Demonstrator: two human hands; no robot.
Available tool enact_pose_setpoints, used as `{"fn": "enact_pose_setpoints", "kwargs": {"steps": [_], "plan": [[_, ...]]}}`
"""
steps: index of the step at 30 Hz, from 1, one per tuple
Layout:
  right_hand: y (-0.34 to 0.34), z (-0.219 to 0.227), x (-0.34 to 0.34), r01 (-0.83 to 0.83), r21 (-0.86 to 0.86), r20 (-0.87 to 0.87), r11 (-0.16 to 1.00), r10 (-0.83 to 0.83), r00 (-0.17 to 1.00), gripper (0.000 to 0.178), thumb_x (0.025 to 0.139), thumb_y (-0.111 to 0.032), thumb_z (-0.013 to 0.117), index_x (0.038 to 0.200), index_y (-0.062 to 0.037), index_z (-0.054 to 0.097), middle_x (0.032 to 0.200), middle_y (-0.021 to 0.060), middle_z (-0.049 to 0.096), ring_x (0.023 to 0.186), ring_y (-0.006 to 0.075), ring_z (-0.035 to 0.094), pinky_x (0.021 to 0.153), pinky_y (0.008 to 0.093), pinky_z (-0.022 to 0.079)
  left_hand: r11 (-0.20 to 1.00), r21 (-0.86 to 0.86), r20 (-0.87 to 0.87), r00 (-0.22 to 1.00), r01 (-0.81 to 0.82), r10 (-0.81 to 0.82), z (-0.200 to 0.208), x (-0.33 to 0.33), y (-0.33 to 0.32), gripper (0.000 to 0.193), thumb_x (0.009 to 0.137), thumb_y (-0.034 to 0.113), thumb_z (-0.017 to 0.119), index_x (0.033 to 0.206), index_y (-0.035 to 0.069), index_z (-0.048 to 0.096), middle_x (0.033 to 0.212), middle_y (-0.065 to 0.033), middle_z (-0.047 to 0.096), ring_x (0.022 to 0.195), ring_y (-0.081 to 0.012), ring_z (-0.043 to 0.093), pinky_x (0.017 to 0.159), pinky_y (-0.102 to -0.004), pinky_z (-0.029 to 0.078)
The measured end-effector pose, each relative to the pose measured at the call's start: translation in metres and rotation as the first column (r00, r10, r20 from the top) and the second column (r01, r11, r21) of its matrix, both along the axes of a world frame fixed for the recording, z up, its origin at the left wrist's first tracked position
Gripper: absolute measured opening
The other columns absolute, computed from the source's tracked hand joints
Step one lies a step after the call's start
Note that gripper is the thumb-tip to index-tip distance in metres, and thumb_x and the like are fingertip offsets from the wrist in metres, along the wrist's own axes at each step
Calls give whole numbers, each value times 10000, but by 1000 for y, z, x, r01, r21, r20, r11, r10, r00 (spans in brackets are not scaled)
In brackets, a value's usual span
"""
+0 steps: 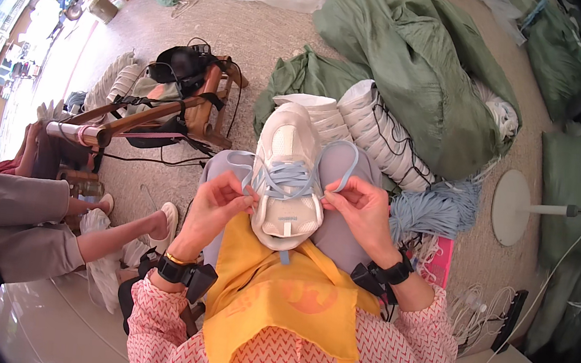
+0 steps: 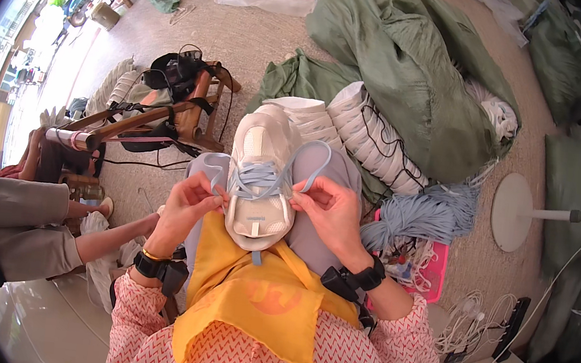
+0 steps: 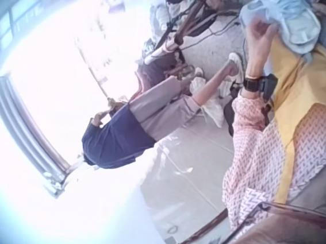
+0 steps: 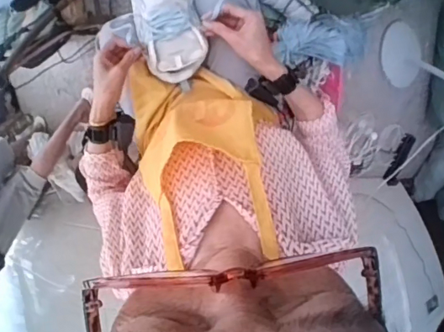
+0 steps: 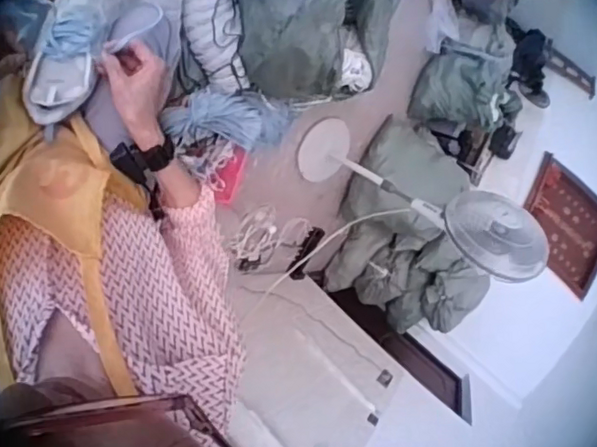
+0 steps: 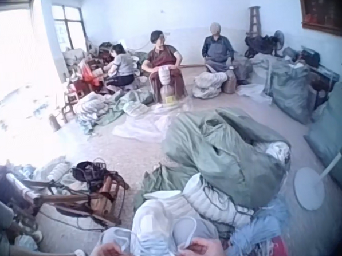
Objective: Lacing white athletic shoes with blue shoelaces.
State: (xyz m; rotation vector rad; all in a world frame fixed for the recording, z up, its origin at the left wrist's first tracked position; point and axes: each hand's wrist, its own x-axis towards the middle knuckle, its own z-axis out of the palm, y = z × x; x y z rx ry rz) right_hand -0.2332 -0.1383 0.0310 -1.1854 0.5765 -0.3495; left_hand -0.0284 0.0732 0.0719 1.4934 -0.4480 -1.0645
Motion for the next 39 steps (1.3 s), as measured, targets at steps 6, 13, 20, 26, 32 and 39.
{"fn": "enact_pose_setpoints", "kwargs": {"steps": [6,13,20,26,32,39], "plan": [[2,-6,2,24,-17,-3,1000,-24,1000,74,982,40,674,1052,38,697,982,74,751,903,124,745,825,266,623,1000,26,-30,999,-16,17,-6,2,5,113,985,-20,675,966,35,579,1071,-107,733,928,-139,701,858,-281,579],[5,-4,0,46,-8,22,999,-45,999,43,971,31,693,1011,39,706,946,57,751,891,113,740,790,253,609,995,97,40,999,-19,15,-10,2,8,105,979,-10,678,988,46,590,1028,-97,746,879,-111,677,815,-259,553],[4,7,3,-133,-330,-137,935,92,986,139,942,48,724,1077,38,697,1000,72,749,892,104,730,822,245,616,994,50,17,995,-98,97,-6,1,6,88,980,-16,690,969,34,618,1043,-90,746,894,-120,698,823,-265,583],[10,1,2,34,-146,-39,989,-41,998,106,951,24,721,1056,28,710,915,39,754,862,77,719,760,220,581,985,18,9,985,-171,171,-12,-2,0,110,960,-35,706,962,21,611,1051,-105,742,931,-145,721,845,-277,606],[10,1,4,-5,-172,-69,985,-7,998,107,962,33,703,1069,44,700,938,43,751,833,90,726,777,237,593,990,-31,55,989,-137,138,-12,-6,-4,217,939,-72,714,908,40,531,1036,-135,739,938,-162,729,846,-291,625],[11,0,4,-4,-173,-71,985,-8,997,126,963,24,705,1087,44,696,955,54,747,859,100,724,790,246,596,979,-47,83,976,-199,202,-20,-9,-8,229,938,-90,696,928,26,499,1026,-107,725,953,-157,739,834,-288,645]]}}
